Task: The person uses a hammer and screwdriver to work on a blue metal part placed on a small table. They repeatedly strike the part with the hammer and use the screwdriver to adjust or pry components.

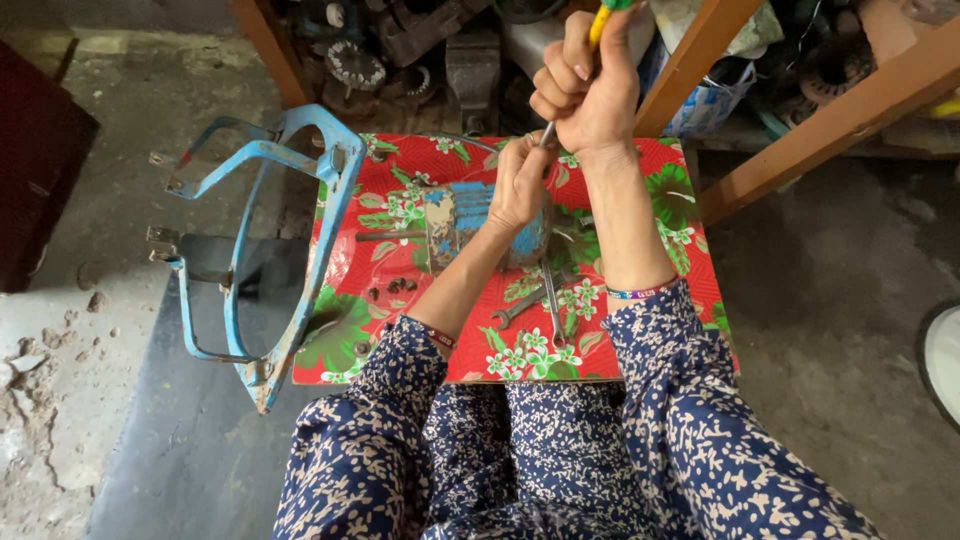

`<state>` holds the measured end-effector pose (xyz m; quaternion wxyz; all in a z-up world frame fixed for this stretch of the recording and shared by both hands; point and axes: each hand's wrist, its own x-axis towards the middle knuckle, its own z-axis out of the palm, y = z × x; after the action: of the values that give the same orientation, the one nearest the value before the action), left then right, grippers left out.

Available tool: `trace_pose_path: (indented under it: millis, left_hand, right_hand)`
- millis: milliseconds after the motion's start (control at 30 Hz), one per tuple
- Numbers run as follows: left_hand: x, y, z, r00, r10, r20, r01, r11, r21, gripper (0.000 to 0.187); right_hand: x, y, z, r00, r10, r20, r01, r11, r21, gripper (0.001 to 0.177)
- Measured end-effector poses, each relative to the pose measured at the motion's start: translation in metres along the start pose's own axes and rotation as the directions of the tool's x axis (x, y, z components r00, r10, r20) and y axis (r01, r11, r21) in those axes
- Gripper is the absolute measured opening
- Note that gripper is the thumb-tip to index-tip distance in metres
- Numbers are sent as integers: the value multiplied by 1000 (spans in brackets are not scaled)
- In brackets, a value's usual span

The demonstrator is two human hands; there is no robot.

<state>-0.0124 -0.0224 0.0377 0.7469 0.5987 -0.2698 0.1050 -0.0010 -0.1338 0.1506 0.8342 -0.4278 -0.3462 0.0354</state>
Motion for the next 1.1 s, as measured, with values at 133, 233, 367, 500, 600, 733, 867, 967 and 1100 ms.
trace_pose_path:
  millis: [133, 233, 367, 500, 600, 733, 867, 967, 1100]
  left_hand:
    - [-5, 6, 3, 999, -27, -31, 28, 998, 61, 32]
    - [-9, 6, 6, 998, -35, -42, 39, 994, 103, 32]
    - [-7, 3, 5, 999, -35, 13, 34, 996, 79, 33]
    - [-5, -1, -2, 996, -71, 43, 69, 996, 52, 36]
    - [-3, -6, 0, 994, -87, 63, 83, 994, 68, 36]
    - [-2, -11, -2, 986, -147, 81, 147, 989, 7, 35]
    - [0, -11, -5, 983, -115, 145, 123, 991, -45, 34]
    - [1, -15, -6, 973, -101, 205, 105, 994, -7, 32]
    - [3, -16, -8, 944, -160, 290, 196, 975, -101, 30]
  right_hand:
    - [-2, 2, -3, 997, -17, -73, 14, 999, -36, 61]
    - [-10, 3, 0, 994, -55, -92, 57, 998, 11, 61]
    - [-14, 3, 7, 987, -121, -106, 115, 991, -67, 61]
    - [-15, 6, 16, 971, -174, -163, 160, 982, -98, 62]
    - [-18, 4, 13, 963, -205, -178, 189, 977, -101, 61]
    - [-16, 10, 10, 956, -231, -178, 207, 968, -145, 59]
    - [-15, 11, 11, 947, -224, -231, 201, 972, -121, 59]
    - [-22, 11, 13, 922, -259, -286, 238, 965, -108, 59]
    - [-24, 12, 18, 869, -331, -369, 270, 940, -208, 61]
